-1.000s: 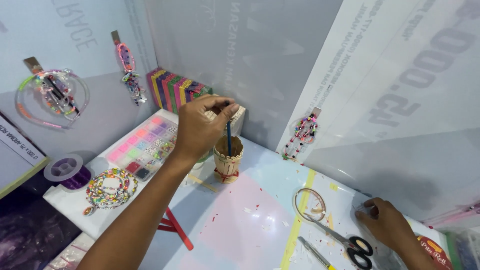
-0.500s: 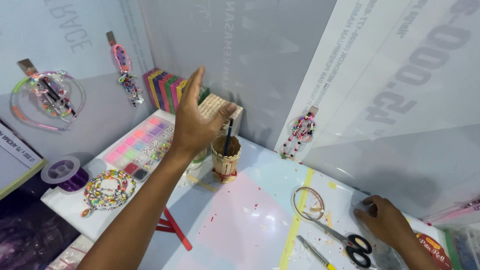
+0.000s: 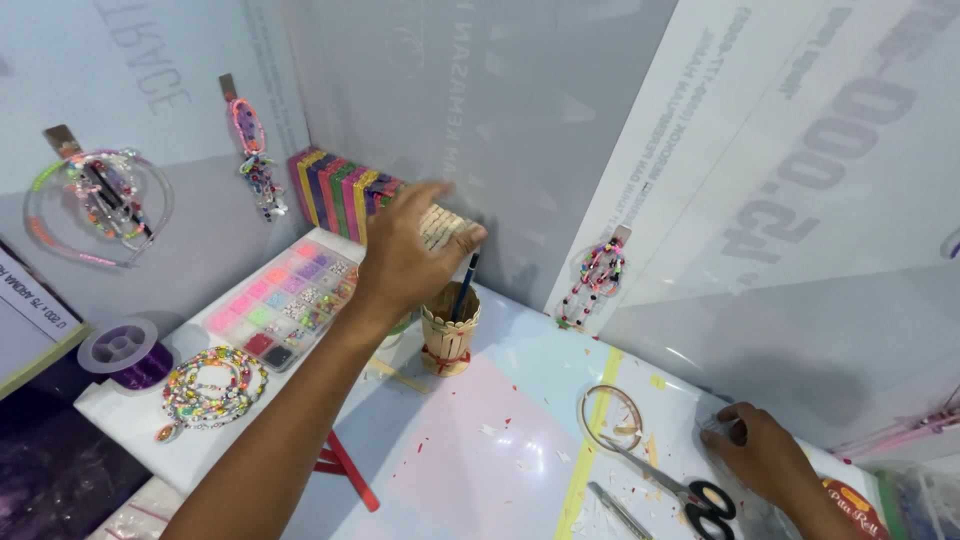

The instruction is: Assembling a decorative container by gluing individual bamboo sticks onto a cylindrical frame.

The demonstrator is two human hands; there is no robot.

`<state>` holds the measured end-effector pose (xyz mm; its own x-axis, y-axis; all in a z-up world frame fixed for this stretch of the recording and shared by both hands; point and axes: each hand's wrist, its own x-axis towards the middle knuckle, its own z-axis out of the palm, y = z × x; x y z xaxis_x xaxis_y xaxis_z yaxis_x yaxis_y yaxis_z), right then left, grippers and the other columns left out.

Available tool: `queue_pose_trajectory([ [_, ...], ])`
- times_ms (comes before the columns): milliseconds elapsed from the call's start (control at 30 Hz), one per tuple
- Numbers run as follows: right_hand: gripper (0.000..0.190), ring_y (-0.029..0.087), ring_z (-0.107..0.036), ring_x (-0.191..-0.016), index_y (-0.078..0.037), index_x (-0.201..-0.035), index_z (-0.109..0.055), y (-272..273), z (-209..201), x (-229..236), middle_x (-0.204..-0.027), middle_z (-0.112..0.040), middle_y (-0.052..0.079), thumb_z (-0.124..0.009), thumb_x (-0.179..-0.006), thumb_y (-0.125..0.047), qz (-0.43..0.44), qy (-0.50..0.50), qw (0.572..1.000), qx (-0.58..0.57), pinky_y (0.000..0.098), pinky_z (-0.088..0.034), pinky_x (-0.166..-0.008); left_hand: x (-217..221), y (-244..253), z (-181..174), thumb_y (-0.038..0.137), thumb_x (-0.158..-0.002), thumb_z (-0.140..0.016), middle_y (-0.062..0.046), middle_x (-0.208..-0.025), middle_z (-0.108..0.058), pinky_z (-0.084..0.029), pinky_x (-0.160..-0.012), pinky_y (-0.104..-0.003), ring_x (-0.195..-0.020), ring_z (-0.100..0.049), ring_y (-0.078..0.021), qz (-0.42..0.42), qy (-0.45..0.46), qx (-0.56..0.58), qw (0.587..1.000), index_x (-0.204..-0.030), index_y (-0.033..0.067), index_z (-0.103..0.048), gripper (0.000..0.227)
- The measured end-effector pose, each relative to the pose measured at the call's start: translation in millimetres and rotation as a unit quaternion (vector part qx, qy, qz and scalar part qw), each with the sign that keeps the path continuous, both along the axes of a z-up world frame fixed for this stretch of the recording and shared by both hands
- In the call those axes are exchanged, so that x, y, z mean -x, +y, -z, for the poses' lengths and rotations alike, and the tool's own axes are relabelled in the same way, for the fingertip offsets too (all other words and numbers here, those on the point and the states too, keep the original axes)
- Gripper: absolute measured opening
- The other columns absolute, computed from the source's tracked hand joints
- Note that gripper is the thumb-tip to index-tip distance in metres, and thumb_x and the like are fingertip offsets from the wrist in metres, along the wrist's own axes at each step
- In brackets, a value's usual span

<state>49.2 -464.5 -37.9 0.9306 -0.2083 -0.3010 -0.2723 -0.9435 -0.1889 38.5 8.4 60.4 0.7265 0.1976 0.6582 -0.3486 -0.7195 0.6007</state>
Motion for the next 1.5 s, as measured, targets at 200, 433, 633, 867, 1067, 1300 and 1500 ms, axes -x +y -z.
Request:
queue_pose_trajectory([
  [200,0.046,0.022,-0.074,-0.102,-0.016,-0.128,-0.069,0,0,1,-0.114,-0.077,0.005,-0.072,-0.09,-0.042,0.006,-0.007,1.0,-0.006,0.0331,-0.057,-0.082,-12,-11,11,0.041,-0.084,-0.079,0.002,-0.112,-0.079,-0.03,-0.103,-0.04,-0.11,-0.066,-0.0154,-0.001,0.165,-0.041,0.986,-0.113,0.0192,-0.08,0.037],
  [433,0.049,0.023,-0.072,-0.11,-0.015,-0.129,-0.07,-5,4,-3,-0.121,-0.076,0.006,-0.073,-0.088,-0.043,0.003,-0.014,1.0,-0.023,0.0352,-0.057,-0.09,-9,-9,11,0.036,-0.086,-0.077,0.01,-0.094,-0.081,-0.029,-0.102,-0.038,-0.108,-0.061,-0.0168,0.001,0.183,-0.017,0.983,-0.096,0.0259,-0.085,0.016],
  [633,0.066,0.025,-0.072,-0.114,-0.013,-0.132,-0.067,-52,43,-19,-0.125,-0.075,0.005,-0.087,-0.072,-0.034,-0.006,-0.022,1.0,-0.012,0.0353,-0.055,-0.097,-2,-2,15,0.027,-0.083,-0.073,-0.002,-0.11,-0.08,-0.053,-0.091,-0.036,-0.103,-0.073,-0.0198,0.004,0.079,-0.001,0.997,-0.116,0.0152,-0.079,0.035],
  [867,0.042,0.018,-0.067,-0.096,-0.011,-0.114,-0.073,-13,-11,5,-0.107,-0.073,0.003,-0.08,-0.074,-0.021,0.049,0.006,0.988,-0.147,0.0308,-0.051,-0.08,50,-25,5,0.003,-0.095,-0.082,-0.017,-0.114,-0.077,-0.052,-0.097,-0.042,-0.106,-0.074,-0.0291,0.028,-0.125,-0.064,0.99,-0.118,-0.0046,-0.077,0.025],
  [1067,0.036,0.016,-0.06,-0.092,-0.011,-0.113,-0.074,5,-40,12,-0.102,-0.063,0.003,-0.081,-0.078,-0.017,0.088,0.015,0.967,-0.238,0.0296,-0.048,-0.076,77,-48,23,0.003,-0.095,-0.079,-0.018,-0.118,-0.075,-0.045,-0.11,-0.054,-0.108,-0.07,-0.0295,0.025,-0.076,-0.053,0.995,-0.126,-0.0048,-0.072,0.032],
  [1300,0.011,0.01,-0.053,-0.069,-0.006,-0.083,-0.075,-13,-41,7,-0.07,-0.061,-0.001,-0.079,-0.091,-0.012,-0.034,-0.147,0.922,-0.356,0.0265,-0.041,-0.062,76,-70,53,0.008,-0.093,-0.078,-0.013,-0.115,-0.077,-0.041,-0.112,-0.053,-0.104,-0.072,-0.0245,0.017,-0.115,-0.059,0.991,-0.121,0.0012,-0.073,0.029],
  [1500,0.004,0.012,-0.066,-0.083,-0.006,-0.095,-0.074,16,-110,16,-0.092,-0.075,0.005,-0.076,-0.093,-0.004,-0.143,-0.383,0.868,-0.283,0.0242,-0.053,-0.079,76,-80,61,0.003,-0.087,-0.075,-0.007,-0.093,-0.077,-0.048,-0.092,-0.041,-0.084,-0.072,-0.0216,0.121,-0.175,-0.058,0.975,-0.097,0.005,-0.076,0.011],
])
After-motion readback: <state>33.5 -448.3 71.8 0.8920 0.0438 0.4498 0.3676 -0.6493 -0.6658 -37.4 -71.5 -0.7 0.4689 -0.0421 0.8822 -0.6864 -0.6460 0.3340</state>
